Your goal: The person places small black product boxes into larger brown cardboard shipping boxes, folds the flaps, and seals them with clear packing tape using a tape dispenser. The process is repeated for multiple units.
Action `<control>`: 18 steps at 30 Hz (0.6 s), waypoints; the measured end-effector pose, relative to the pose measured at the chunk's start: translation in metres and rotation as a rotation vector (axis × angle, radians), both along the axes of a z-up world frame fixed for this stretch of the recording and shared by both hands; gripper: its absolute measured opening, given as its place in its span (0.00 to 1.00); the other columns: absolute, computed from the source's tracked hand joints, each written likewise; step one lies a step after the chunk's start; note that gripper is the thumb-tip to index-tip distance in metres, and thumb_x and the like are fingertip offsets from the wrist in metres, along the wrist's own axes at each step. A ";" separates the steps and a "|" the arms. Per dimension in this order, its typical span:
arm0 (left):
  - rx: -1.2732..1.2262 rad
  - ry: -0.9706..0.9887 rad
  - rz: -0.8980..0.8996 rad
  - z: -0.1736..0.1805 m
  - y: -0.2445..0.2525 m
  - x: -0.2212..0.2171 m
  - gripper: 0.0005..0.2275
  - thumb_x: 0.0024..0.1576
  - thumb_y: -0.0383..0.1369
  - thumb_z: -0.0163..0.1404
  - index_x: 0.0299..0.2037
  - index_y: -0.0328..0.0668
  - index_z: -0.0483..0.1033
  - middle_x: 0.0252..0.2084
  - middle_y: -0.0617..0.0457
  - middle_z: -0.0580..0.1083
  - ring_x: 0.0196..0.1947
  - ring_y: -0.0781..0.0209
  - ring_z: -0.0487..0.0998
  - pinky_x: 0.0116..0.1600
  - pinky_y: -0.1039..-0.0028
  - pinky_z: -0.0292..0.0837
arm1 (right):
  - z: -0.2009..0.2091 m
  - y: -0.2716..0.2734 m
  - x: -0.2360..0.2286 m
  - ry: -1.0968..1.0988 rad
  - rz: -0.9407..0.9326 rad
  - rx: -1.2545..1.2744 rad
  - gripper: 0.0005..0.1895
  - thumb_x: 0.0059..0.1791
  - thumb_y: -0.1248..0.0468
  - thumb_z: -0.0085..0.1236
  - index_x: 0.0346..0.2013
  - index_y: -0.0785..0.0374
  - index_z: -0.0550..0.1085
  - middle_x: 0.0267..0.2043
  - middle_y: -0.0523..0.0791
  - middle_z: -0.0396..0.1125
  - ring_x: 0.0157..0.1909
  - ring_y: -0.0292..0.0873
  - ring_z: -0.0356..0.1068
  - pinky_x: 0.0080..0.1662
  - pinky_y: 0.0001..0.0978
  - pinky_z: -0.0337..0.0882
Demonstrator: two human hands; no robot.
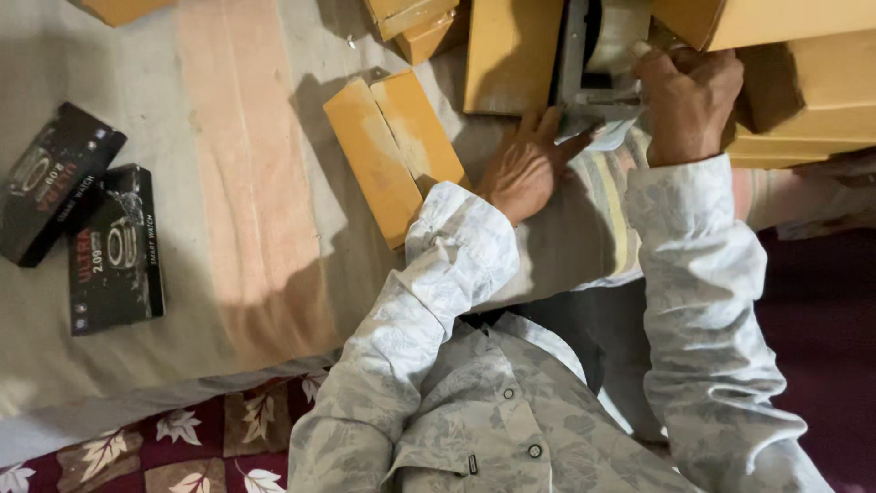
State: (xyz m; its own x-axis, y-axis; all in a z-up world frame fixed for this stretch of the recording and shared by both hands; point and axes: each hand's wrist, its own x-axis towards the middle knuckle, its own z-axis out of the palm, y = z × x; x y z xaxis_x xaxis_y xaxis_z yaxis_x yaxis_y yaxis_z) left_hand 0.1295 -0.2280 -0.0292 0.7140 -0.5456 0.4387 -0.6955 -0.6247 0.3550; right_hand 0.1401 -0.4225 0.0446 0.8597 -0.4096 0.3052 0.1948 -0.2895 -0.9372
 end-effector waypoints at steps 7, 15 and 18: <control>0.074 0.161 -0.058 0.001 0.001 0.007 0.22 0.63 0.36 0.45 0.68 0.71 0.66 0.58 0.39 0.67 0.57 0.40 0.66 0.57 0.50 0.64 | -0.001 0.031 -0.053 0.145 0.001 0.192 0.11 0.55 0.67 0.66 0.30 0.69 0.77 0.29 0.44 0.71 0.25 0.34 0.64 0.29 0.27 0.64; 0.209 0.130 -0.052 0.003 0.004 0.006 0.13 0.55 0.27 0.49 0.49 0.50 0.78 0.56 0.43 0.70 0.59 0.45 0.69 0.60 0.57 0.67 | -0.020 0.042 -0.066 0.189 0.016 0.434 0.14 0.53 0.61 0.65 0.27 0.65 0.75 0.26 0.45 0.73 0.26 0.37 0.73 0.28 0.29 0.73; 0.179 0.214 -0.102 0.002 0.013 0.009 0.06 0.54 0.28 0.53 0.39 0.37 0.80 0.52 0.43 0.73 0.56 0.45 0.71 0.60 0.58 0.68 | -0.040 0.043 -0.054 0.229 0.010 0.431 0.13 0.54 0.62 0.66 0.29 0.67 0.76 0.27 0.45 0.72 0.26 0.37 0.70 0.29 0.29 0.71</control>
